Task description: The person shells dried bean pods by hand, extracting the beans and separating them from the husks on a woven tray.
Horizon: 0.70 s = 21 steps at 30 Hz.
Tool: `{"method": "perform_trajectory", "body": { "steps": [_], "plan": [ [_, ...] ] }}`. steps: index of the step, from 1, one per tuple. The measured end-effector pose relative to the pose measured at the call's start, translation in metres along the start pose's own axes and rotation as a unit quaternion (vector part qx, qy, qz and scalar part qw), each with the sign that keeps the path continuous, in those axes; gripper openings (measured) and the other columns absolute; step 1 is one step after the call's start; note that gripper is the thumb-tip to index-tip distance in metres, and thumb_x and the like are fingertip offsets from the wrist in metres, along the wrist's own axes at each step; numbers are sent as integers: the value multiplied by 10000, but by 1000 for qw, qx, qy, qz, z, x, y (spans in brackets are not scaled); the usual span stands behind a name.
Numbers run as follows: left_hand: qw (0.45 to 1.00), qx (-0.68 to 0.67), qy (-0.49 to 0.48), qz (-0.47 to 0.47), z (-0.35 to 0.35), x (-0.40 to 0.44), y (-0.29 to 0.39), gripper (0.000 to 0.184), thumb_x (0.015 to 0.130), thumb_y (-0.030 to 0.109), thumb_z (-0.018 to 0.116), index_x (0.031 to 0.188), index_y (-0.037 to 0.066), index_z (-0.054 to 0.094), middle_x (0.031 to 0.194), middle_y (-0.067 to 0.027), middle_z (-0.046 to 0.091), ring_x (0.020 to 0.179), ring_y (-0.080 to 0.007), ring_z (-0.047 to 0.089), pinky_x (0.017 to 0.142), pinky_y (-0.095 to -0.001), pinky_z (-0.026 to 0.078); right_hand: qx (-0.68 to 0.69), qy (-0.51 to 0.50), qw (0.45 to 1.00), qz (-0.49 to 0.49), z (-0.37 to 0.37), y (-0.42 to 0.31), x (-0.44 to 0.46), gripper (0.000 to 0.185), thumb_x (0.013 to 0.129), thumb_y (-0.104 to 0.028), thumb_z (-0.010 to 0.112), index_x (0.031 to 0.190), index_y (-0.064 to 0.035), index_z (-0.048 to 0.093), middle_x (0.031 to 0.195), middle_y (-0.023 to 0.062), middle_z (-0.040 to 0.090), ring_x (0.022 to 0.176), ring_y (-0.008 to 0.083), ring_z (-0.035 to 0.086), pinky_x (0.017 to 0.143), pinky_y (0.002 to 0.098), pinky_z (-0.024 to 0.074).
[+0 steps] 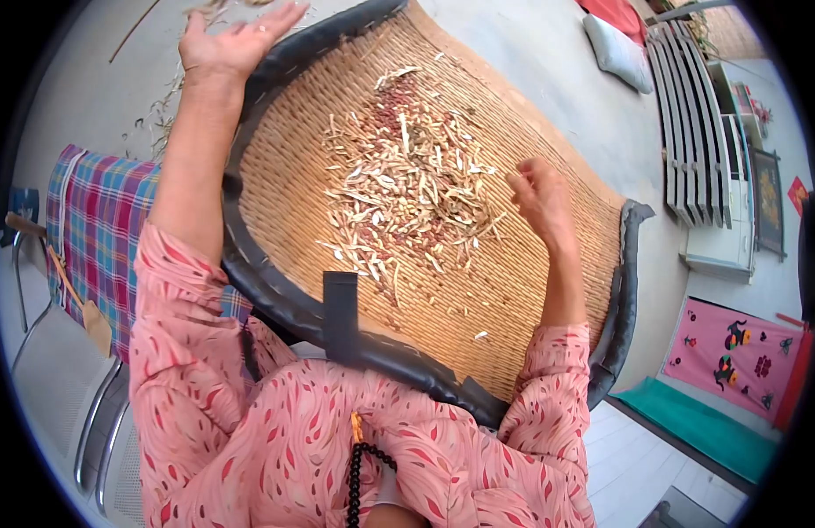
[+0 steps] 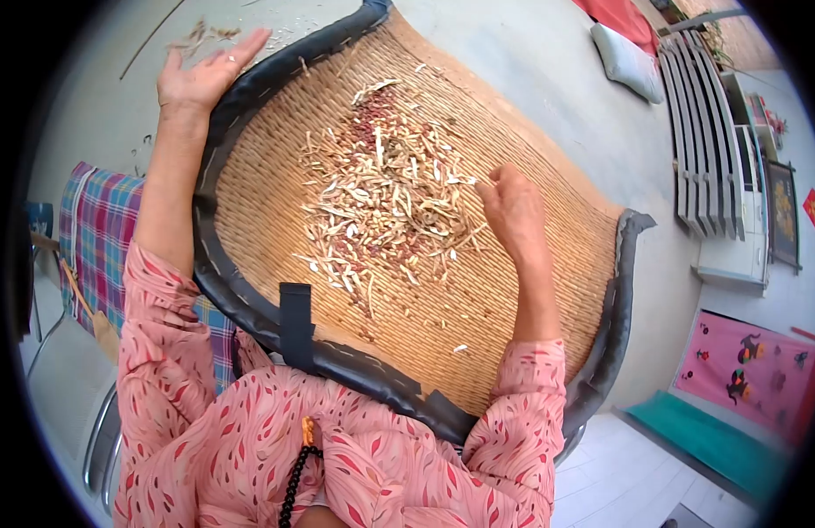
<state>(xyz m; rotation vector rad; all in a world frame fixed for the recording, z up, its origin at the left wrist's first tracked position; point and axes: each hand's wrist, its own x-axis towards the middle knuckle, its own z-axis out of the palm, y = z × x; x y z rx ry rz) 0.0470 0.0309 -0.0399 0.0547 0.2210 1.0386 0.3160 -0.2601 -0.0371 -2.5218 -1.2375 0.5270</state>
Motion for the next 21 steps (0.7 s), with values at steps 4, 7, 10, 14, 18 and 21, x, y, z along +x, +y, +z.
{"method": "perform_trajectory", "body": {
  "steps": [4,7,10,14,18,21],
  "plan": [
    [995,62,41,-74,11,-20,-28,735,945,412,337,1411,37,-91,1446,-288,33,1323,-481,119,1045,-640,163,-156,-47,986,44,26,21,-5,362,765,-318,691,702,-13,507,675,149,578,615,269,550,567,423,425],
    [987,77,-1,-142,12,-19,-42,695,941,318,396,1394,-34,4,1428,-313,102,1315,-462,185,1062,-575,210,-166,-96,981,43,45,10,-8,293,761,-282,672,766,-13,556,718,147,596,698,275,571,627,409,438],
    [988,57,11,-140,-9,-1,-30,645,937,284,415,1354,-96,104,1384,-320,224,1264,-419,311,1030,-526,303,-166,-98,981,16,57,18,-7,263,734,-253,680,809,-25,572,743,146,608,729,287,579,650,413,442],
    [986,117,5,-120,-32,13,-12,544,938,226,426,1290,-137,226,1277,-300,382,1077,-347,482,911,-445,434,-153,-93,984,2,42,19,-9,217,728,-191,702,789,-31,569,711,126,588,638,249,557,613,444,433],
    [977,123,0,-173,-24,5,-21,432,938,174,428,1200,-160,348,1183,-271,475,930,-290,549,803,-372,500,-97,41,986,-126,59,18,-4,177,754,-164,677,824,-43,567,744,142,584,646,259,578,581,429,469],
    [965,159,-18,-207,-17,1,-33,367,933,154,441,1118,-163,429,1109,-252,527,874,-260,576,743,-323,528,-176,19,973,-150,69,7,-9,124,758,-125,656,798,-48,568,752,145,580,641,265,579,555,411,467]
  ]
}}
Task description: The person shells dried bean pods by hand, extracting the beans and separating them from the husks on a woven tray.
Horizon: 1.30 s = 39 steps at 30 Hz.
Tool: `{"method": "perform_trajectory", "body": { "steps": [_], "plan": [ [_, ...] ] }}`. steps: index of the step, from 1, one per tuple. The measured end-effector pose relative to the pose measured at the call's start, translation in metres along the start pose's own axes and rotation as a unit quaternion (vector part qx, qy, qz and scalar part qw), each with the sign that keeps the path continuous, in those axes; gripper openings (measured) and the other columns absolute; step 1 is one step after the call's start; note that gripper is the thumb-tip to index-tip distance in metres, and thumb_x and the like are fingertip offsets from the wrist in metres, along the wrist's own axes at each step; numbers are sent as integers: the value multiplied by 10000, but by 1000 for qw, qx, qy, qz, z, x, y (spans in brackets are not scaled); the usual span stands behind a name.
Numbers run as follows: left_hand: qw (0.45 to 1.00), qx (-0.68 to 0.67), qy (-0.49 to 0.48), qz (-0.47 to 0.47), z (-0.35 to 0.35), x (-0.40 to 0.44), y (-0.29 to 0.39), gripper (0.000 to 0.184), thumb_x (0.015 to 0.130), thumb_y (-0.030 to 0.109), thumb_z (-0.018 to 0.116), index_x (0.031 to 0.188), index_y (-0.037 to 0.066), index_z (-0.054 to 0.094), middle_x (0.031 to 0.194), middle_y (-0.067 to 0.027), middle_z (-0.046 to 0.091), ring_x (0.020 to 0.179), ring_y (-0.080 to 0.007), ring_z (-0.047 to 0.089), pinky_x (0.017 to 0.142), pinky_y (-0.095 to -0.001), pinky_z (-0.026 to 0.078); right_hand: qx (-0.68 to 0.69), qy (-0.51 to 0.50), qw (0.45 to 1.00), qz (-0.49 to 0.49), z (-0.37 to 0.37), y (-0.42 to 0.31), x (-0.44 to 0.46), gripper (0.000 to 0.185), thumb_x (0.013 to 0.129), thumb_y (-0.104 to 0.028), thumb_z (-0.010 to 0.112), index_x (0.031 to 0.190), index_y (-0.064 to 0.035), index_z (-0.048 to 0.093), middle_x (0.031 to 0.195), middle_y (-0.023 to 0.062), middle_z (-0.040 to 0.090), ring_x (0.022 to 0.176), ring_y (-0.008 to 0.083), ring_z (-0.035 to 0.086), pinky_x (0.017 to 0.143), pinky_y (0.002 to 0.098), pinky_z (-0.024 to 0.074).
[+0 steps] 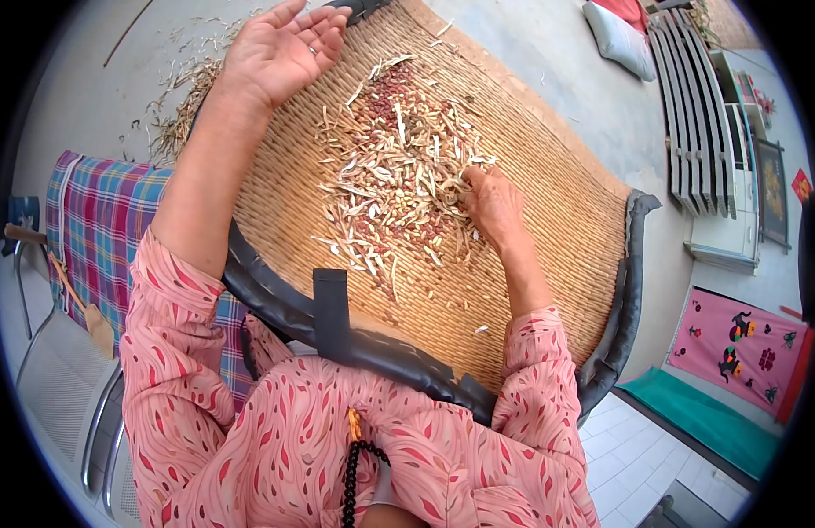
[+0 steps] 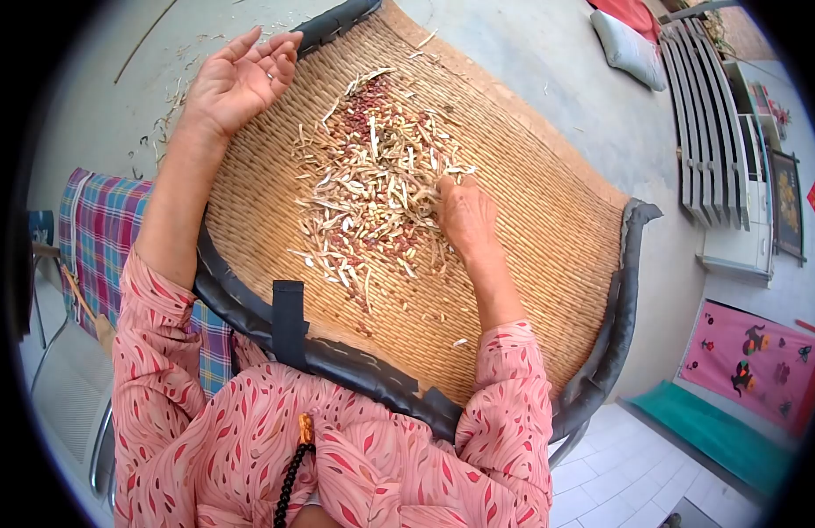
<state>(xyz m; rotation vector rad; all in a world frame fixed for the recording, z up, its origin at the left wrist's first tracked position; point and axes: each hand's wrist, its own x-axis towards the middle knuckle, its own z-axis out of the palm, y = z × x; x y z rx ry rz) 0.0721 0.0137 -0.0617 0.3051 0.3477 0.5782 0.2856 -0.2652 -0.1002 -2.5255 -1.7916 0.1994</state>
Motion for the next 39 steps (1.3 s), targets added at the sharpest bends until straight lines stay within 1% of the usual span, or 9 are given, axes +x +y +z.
{"method": "perform_trajectory", "body": {
  "steps": [3,5,7,8,12,15,23,35,39],
  "plan": [
    [999,36,32,-13,15,-5,-14,302,913,131,484,1036,-144,494,1019,-228,572,808,-230,601,686,-285,549,39,-9,999,15,9,7,-1,110,754,-100,642,748,-26,561,737,146,579,656,260,590,558,415,469],
    [995,77,59,-17,25,-9,-26,250,889,107,522,985,-123,526,962,-210,594,764,-210,612,659,-266,557,164,-21,986,30,3,11,-2,151,769,-115,641,714,5,566,679,121,569,610,224,576,546,372,467],
    [987,138,82,-17,27,-8,-38,195,859,79,561,937,-99,550,914,-191,611,726,-192,619,645,-252,562,343,-41,936,73,-7,7,2,181,786,-136,642,706,12,573,641,100,557,566,203,556,534,350,461],
    [983,163,83,-31,31,-8,-46,131,816,32,598,889,-72,566,860,-174,619,678,-161,616,627,-232,563,421,-47,902,81,-16,1,4,132,826,-107,613,754,-1,579,608,47,537,513,140,511,495,277,438],
    [931,347,70,-86,55,-18,-76,103,791,30,619,878,-14,584,808,-106,623,679,-119,599,614,-202,530,557,-27,828,52,-36,-25,8,30,852,19,541,861,-3,523,660,16,534,529,47,486,456,175,394],
    [864,489,17,-118,57,-23,-89,113,797,63,630,896,14,605,767,-55,613,669,-100,579,603,-210,494,619,5,785,26,-46,-44,9,66,852,26,534,908,17,498,715,41,553,535,62,491,451,185,404],
    [849,505,-133,-78,51,-28,-102,115,797,57,635,887,-7,605,690,-32,589,629,-83,562,548,-211,459,665,23,744,60,-63,-66,7,136,862,7,537,986,57,510,800,107,625,550,58,531,454,161,420],
    [771,608,-142,125,44,-33,-118,51,738,-9,611,723,1,563,592,21,516,572,-38,452,501,-217,376,704,-35,704,91,-51,-61,8,49,854,-21,564,881,19,555,702,78,611,486,58,491,433,157,388],
    [785,590,-158,104,48,-32,-115,59,731,-2,614,733,-3,555,602,15,512,582,-52,462,516,-230,392,728,-38,677,102,-57,-60,8,33,848,-6,565,861,14,542,691,75,595,472,60,466,426,155,368]
  ]
}}
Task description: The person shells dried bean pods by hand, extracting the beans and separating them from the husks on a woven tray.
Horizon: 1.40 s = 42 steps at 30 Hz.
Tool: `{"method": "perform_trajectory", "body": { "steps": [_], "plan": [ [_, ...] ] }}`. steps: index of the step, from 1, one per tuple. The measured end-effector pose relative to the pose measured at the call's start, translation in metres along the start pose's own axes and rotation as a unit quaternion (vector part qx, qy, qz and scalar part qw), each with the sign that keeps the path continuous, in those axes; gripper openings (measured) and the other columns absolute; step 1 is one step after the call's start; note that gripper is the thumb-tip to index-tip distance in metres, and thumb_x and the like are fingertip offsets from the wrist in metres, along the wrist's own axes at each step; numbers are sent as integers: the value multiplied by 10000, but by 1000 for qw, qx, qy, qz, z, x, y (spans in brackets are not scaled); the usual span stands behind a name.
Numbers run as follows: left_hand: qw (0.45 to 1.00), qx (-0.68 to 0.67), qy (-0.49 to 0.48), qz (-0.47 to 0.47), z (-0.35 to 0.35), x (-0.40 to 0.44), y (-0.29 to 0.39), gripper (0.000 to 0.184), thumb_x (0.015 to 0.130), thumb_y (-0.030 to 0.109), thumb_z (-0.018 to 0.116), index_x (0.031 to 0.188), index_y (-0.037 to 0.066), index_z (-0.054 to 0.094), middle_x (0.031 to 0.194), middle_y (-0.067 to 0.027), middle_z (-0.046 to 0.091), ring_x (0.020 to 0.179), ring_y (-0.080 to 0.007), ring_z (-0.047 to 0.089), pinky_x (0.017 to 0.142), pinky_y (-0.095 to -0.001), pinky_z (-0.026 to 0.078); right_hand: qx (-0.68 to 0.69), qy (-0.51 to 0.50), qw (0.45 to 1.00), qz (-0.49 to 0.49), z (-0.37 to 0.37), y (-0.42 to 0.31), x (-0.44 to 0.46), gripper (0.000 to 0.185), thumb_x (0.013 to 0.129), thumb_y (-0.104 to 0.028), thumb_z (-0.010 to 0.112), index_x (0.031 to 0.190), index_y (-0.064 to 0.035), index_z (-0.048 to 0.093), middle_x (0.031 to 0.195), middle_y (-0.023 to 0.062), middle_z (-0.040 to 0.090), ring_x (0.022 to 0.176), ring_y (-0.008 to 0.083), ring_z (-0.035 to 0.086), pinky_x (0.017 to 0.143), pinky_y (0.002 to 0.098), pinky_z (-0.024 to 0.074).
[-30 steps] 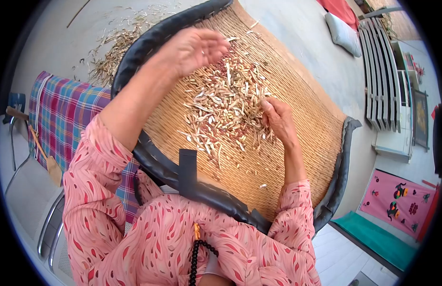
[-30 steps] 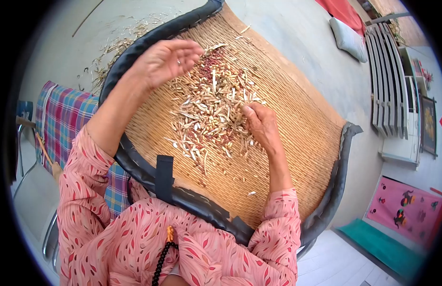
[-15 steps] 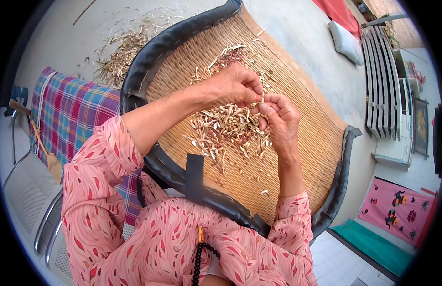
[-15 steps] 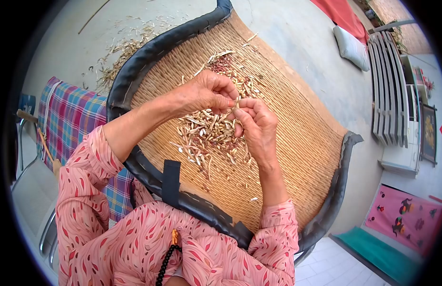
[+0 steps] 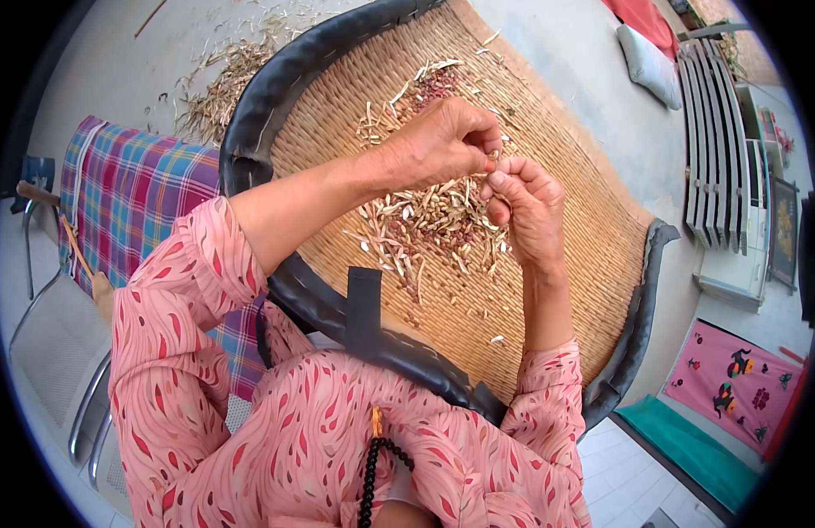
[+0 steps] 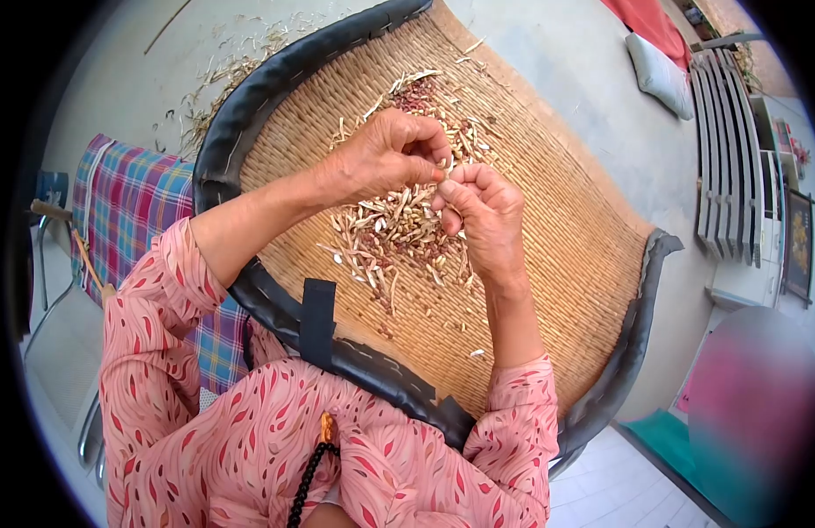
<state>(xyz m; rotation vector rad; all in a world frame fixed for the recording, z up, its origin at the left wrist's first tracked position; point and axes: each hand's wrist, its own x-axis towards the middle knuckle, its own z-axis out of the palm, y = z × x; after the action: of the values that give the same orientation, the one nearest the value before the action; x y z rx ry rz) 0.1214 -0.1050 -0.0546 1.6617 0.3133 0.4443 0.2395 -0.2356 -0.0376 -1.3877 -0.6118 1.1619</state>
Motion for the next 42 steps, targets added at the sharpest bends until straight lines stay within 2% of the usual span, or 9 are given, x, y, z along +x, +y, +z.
{"method": "perform_trajectory", "body": {
  "steps": [4,9,12,18,27,30,33,37,42],
  "plan": [
    [999,43,-4,24,-1,0,0,62,719,-20,596,731,10,544,601,18,496,582,-48,449,511,-231,390,-27,11,999,-15,6,-2,-2,30,838,2,556,836,4,526,673,60,570,464,56,447,409,162,349],
    [951,262,48,159,8,-2,2,50,702,-8,556,725,-13,512,652,-139,559,594,-279,581,530,-358,451,-34,40,999,-8,11,3,-3,39,829,-13,544,860,9,537,664,44,557,477,51,448,406,165,347],
    [933,283,97,199,14,-1,-3,42,707,-6,551,728,-6,514,646,-129,560,584,-271,581,524,-363,448,-59,50,997,-8,13,1,-3,49,835,-30,536,864,8,549,649,32,550,491,46,449,413,169,350],
    [978,200,35,43,6,-2,5,47,706,2,572,727,-12,533,636,-129,554,608,-275,585,528,-355,450,-87,39,995,-4,4,6,-1,56,830,-55,538,840,-5,561,637,24,552,498,48,455,421,175,356],
    [924,305,70,218,12,-4,2,77,670,-44,520,734,-4,533,603,-117,541,588,-276,581,502,-353,439,-149,72,986,-8,4,9,2,46,774,-42,556,752,-2,560,606,33,544,488,71,467,424,203,368],
    [974,220,23,56,10,-2,7,91,669,-45,523,745,6,519,615,-120,540,592,-285,581,507,-372,451,-180,58,980,-55,5,11,1,38,759,-28,549,740,3,558,603,31,536,496,77,467,439,220,374],
    [975,217,-1,41,4,1,13,104,686,-16,559,770,17,508,662,-113,549,599,-283,582,514,-377,468,-199,56,976,-69,5,11,1,37,759,-22,540,743,5,561,601,18,522,512,76,464,457,228,377],
    [872,445,52,198,17,-8,9,171,689,74,630,814,55,515,768,-87,534,678,-265,592,537,-363,484,-176,67,981,-50,7,13,6,50,777,-22,533,754,1,571,607,0,513,520,69,459,459,232,374],
    [851,476,46,214,20,-7,2,175,681,57,620,826,54,523,778,-89,535,698,-269,594,547,-372,483,-127,40,990,-52,12,13,1,63,815,-16,521,804,2,581,614,-2,518,490,56,444,432,209,357]
  ]
}}
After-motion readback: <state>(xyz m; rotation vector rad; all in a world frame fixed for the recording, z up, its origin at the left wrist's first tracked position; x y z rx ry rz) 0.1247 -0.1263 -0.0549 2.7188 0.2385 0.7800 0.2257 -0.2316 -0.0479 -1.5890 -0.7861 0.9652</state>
